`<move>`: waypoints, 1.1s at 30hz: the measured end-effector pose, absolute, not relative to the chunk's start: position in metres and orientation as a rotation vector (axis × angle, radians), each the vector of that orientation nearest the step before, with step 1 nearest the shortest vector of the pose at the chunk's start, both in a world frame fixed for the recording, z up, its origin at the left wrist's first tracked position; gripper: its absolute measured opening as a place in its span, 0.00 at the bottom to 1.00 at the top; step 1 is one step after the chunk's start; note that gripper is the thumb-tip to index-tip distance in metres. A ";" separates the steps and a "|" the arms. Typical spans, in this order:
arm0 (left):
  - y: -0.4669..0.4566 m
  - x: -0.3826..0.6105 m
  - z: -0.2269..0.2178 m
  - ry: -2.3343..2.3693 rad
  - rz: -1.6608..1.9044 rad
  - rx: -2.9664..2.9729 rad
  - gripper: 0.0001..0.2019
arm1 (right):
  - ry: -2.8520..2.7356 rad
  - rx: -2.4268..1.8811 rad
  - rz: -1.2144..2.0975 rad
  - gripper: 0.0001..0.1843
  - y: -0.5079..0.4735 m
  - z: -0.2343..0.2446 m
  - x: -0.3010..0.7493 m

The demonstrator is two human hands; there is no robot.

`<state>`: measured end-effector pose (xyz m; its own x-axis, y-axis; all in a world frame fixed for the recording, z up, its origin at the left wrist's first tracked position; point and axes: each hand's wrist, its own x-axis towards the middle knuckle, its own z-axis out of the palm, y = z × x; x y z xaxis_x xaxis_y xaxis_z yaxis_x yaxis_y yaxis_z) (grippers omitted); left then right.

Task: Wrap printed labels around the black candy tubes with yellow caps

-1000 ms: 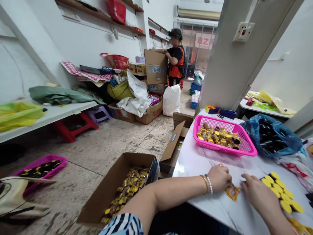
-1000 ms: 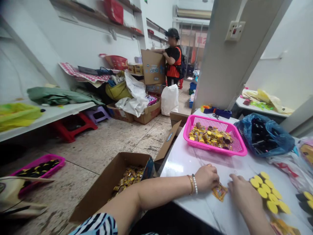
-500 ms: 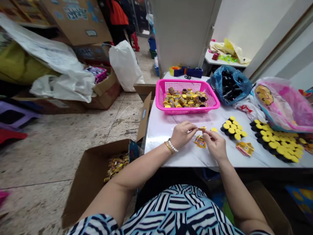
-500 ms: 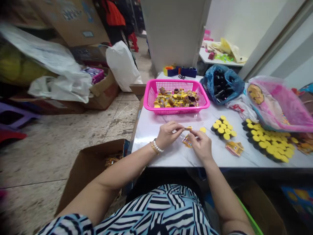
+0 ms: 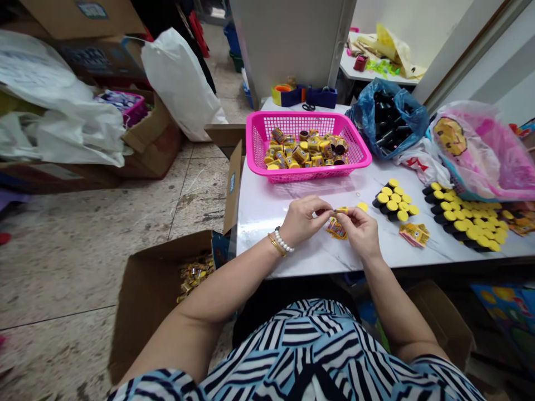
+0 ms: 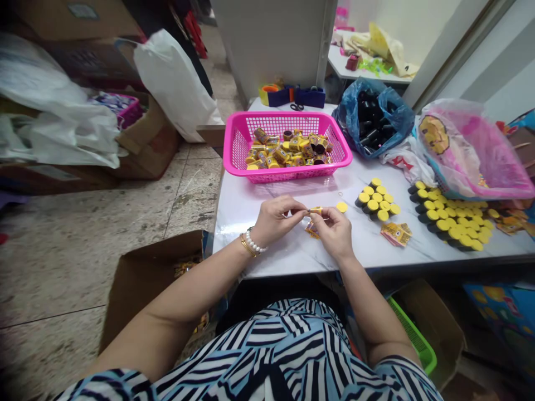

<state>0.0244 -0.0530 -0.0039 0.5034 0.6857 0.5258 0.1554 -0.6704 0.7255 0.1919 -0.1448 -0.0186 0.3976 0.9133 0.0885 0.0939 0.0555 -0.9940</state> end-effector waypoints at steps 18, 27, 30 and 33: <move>-0.064 0.028 0.005 0.749 1.169 1.467 0.15 | -0.994 -1.401 0.509 0.18 -0.143 -0.021 0.177; -0.057 0.026 -0.003 0.763 1.120 1.586 0.07 | -1.207 -1.411 0.397 0.11 -0.139 -0.029 0.169; -0.055 0.026 -0.002 0.817 1.083 1.544 0.06 | -1.310 -1.452 0.318 0.10 -0.140 -0.025 0.172; -0.052 0.026 0.001 0.869 1.037 1.446 0.07 | -1.429 -1.547 0.044 0.10 -0.143 -0.017 0.192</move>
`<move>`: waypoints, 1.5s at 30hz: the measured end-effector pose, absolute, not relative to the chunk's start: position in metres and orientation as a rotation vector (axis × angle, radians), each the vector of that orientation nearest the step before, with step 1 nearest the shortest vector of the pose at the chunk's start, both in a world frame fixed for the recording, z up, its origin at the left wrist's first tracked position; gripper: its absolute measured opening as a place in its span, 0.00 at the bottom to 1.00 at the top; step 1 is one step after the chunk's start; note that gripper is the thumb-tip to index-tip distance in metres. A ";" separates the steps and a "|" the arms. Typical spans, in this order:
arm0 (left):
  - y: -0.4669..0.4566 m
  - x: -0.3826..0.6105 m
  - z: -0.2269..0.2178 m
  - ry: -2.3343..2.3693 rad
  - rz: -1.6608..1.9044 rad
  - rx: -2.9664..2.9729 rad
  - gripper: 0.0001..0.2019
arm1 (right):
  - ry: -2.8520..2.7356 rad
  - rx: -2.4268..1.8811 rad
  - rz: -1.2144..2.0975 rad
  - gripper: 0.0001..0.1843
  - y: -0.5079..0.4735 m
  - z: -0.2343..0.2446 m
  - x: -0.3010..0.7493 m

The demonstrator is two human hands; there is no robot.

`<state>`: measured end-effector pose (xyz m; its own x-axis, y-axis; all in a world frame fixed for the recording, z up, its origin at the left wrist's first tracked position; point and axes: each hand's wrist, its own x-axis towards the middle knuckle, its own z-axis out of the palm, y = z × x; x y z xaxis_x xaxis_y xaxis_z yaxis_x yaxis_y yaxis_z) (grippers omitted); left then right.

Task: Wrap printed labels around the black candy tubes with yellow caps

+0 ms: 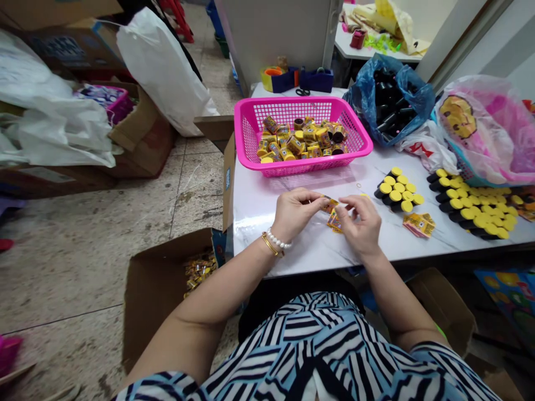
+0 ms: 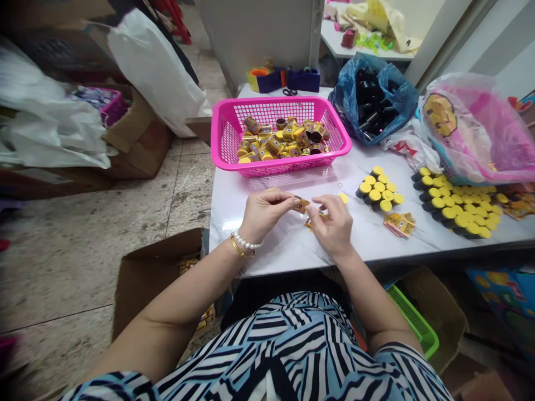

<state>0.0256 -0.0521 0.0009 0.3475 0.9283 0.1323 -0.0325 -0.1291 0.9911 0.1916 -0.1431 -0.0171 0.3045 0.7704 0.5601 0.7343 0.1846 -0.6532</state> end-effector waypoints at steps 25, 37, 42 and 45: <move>-0.032 0.028 0.002 0.719 0.540 0.650 0.08 | -0.943 -1.182 0.813 0.19 -0.140 -0.025 0.211; -0.029 0.027 0.003 0.717 0.519 0.640 0.06 | -1.241 -1.325 0.507 0.19 -0.145 0.000 0.199; -0.029 0.027 0.006 0.709 0.550 0.602 0.04 | -0.909 -1.137 0.728 0.29 -0.135 -0.014 0.201; -0.029 0.028 0.007 0.697 0.557 0.582 0.04 | -0.887 -1.129 0.839 0.21 -0.127 -0.020 0.202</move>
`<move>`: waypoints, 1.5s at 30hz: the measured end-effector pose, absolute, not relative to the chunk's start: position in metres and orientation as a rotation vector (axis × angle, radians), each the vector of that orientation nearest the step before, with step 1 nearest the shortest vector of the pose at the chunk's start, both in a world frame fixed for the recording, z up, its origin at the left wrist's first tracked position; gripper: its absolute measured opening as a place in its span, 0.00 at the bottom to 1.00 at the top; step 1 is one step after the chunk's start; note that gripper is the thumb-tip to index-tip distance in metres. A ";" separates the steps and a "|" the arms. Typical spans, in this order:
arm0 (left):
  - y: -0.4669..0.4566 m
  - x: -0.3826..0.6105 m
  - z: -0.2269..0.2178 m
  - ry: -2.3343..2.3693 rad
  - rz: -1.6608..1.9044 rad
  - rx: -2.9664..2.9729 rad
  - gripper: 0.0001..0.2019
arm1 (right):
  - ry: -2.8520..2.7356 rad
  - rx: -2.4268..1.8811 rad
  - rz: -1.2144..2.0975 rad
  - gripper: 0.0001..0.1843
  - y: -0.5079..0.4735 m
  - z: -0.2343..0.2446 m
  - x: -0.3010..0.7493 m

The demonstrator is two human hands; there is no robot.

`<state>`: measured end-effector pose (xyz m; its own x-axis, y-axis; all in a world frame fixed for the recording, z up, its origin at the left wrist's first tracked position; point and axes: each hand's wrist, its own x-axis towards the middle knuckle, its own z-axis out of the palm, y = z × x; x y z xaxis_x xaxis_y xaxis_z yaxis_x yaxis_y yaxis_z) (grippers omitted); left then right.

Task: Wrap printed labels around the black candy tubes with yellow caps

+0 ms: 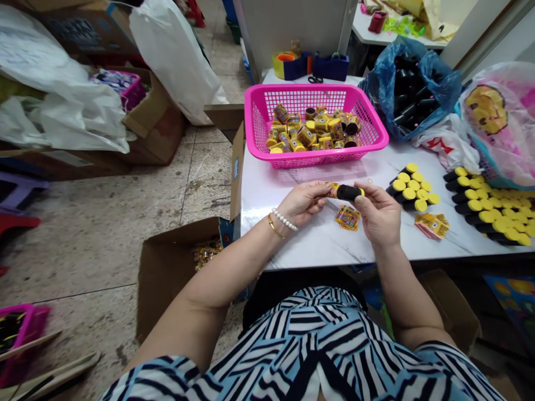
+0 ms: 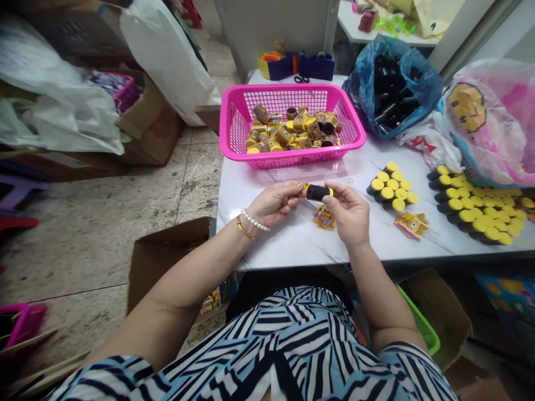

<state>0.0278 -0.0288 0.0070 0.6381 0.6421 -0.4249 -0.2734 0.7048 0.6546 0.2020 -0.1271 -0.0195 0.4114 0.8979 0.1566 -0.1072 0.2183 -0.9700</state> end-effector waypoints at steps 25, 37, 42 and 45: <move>-0.027 0.024 0.002 0.630 0.568 0.737 0.11 | -1.051 -1.369 0.767 0.13 -0.115 0.013 0.192; -0.023 0.020 -0.001 0.718 0.791 1.007 0.15 | -1.181 -1.345 0.415 0.12 -0.122 0.002 0.199; -0.024 0.021 -0.002 0.590 0.795 1.086 0.26 | -1.210 -1.273 0.562 0.19 -0.119 0.001 0.203; -0.022 0.021 -0.002 0.492 0.672 1.163 0.25 | -1.330 -1.268 0.604 0.25 -0.112 0.004 0.206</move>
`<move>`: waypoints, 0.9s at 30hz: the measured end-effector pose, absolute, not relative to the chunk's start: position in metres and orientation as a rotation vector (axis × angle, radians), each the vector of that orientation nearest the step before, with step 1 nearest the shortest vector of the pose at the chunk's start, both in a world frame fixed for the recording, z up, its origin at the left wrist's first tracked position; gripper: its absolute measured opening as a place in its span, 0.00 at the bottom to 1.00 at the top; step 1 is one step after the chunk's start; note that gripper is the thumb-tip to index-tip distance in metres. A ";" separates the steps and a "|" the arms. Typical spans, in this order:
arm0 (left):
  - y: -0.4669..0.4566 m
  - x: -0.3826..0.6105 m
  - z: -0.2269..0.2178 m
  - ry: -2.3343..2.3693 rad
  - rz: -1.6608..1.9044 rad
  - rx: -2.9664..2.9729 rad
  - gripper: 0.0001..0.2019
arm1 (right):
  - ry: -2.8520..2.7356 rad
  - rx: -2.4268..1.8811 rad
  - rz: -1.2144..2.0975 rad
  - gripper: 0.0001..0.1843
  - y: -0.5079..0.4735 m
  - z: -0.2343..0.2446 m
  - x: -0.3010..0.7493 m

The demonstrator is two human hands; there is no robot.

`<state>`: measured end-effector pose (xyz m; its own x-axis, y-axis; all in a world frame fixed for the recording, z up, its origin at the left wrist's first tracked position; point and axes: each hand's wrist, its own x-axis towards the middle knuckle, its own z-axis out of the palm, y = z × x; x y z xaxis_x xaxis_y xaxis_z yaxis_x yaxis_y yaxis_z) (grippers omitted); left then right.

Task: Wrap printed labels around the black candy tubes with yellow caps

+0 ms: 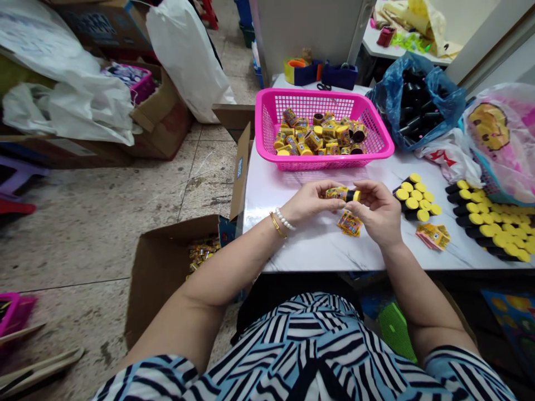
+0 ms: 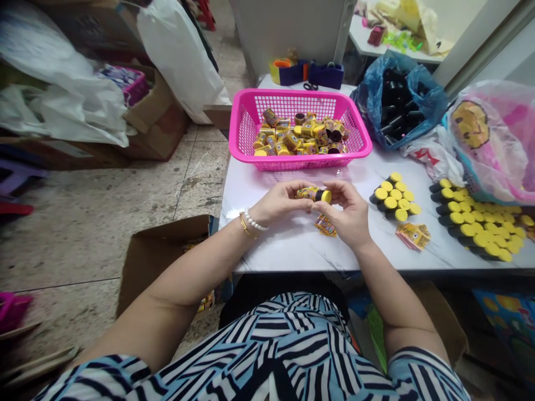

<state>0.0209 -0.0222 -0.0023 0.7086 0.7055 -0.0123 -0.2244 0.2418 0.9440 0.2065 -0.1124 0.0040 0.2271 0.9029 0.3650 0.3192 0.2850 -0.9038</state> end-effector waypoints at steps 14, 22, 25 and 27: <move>-0.009 0.016 -0.008 0.586 0.527 0.931 0.28 | -1.771 -1.170 0.345 0.20 -0.087 -0.003 0.224; -0.015 0.024 -0.014 0.589 0.695 1.198 0.24 | -1.617 -1.219 0.415 0.16 -0.090 -0.023 0.228; -0.014 0.023 -0.012 0.593 0.702 1.231 0.25 | -1.435 -1.202 0.691 0.18 -0.089 -0.032 0.222; -0.013 0.021 -0.010 0.609 0.670 1.217 0.25 | -1.394 -1.179 0.829 0.19 -0.089 -0.033 0.220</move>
